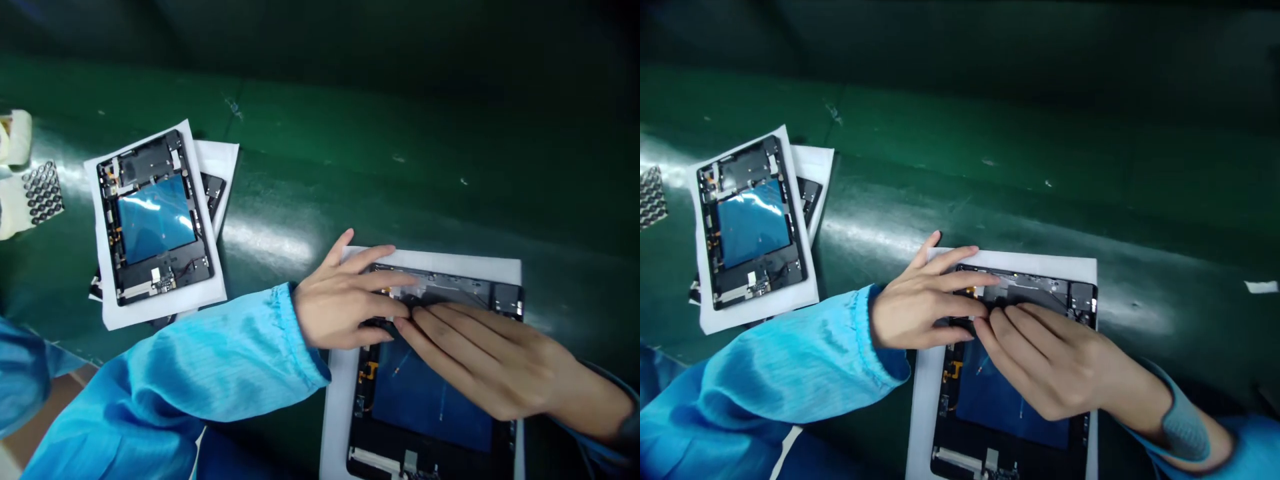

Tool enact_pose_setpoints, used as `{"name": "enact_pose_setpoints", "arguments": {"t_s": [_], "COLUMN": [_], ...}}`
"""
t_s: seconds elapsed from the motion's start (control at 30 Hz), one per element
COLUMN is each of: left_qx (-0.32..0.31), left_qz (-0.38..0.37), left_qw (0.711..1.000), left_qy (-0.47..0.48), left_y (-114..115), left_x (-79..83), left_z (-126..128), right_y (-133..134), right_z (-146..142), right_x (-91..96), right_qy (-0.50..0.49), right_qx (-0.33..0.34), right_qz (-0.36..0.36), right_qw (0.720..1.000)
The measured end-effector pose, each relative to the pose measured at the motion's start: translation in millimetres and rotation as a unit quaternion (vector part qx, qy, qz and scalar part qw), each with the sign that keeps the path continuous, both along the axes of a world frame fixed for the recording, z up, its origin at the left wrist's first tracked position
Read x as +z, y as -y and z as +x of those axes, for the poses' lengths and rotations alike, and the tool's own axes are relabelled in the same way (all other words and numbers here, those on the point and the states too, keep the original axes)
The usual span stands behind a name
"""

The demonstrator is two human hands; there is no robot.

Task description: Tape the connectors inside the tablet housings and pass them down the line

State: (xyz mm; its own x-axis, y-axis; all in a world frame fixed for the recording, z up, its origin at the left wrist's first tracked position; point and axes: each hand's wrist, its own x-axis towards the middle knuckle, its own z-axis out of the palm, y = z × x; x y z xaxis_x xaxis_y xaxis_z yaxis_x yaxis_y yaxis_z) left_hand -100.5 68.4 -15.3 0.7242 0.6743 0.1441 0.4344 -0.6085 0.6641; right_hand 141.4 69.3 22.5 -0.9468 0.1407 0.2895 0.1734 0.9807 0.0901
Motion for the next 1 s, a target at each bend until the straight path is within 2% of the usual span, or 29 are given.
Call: {"name": "enact_pose_setpoints", "arguments": {"t_s": [0.13, 0.47, 0.53, 0.7, 0.8, 1.0], "left_qx": [0.000, -0.007, 0.009, 0.096, 0.076, 0.034], "left_qz": [0.012, 0.012, 0.039, 0.172, 0.207, 0.191], "left_qw": [1.000, 1.000, 0.999, 0.980, 0.975, 0.981], "left_qy": [0.003, -0.008, -0.006, 0.000, 0.016, -0.009], "left_y": [2, 3, 7, 22, 26, 28], "left_x": [0.4, 1.2, 0.1, 1.1, 3.1, 6.5], "left_z": [2, 0, 0, -5, -7, -6], "right_y": [-6, -3, 0, 8, 7, 3], "right_z": [5, 1, 0, 1, 1, -3], "right_x": [-1.6, 5.7, 5.1, -1.3, -1.7, 2.8], "right_qy": [0.017, 0.035, 0.031, 0.023, 0.013, 0.033], "right_qx": [0.027, 0.009, -0.009, -0.039, -0.034, -0.028], "right_qz": [-0.004, -0.024, -0.028, -0.051, -0.050, -0.035], "right_qw": [0.999, 0.999, 0.999, 0.998, 0.998, 0.998]}}
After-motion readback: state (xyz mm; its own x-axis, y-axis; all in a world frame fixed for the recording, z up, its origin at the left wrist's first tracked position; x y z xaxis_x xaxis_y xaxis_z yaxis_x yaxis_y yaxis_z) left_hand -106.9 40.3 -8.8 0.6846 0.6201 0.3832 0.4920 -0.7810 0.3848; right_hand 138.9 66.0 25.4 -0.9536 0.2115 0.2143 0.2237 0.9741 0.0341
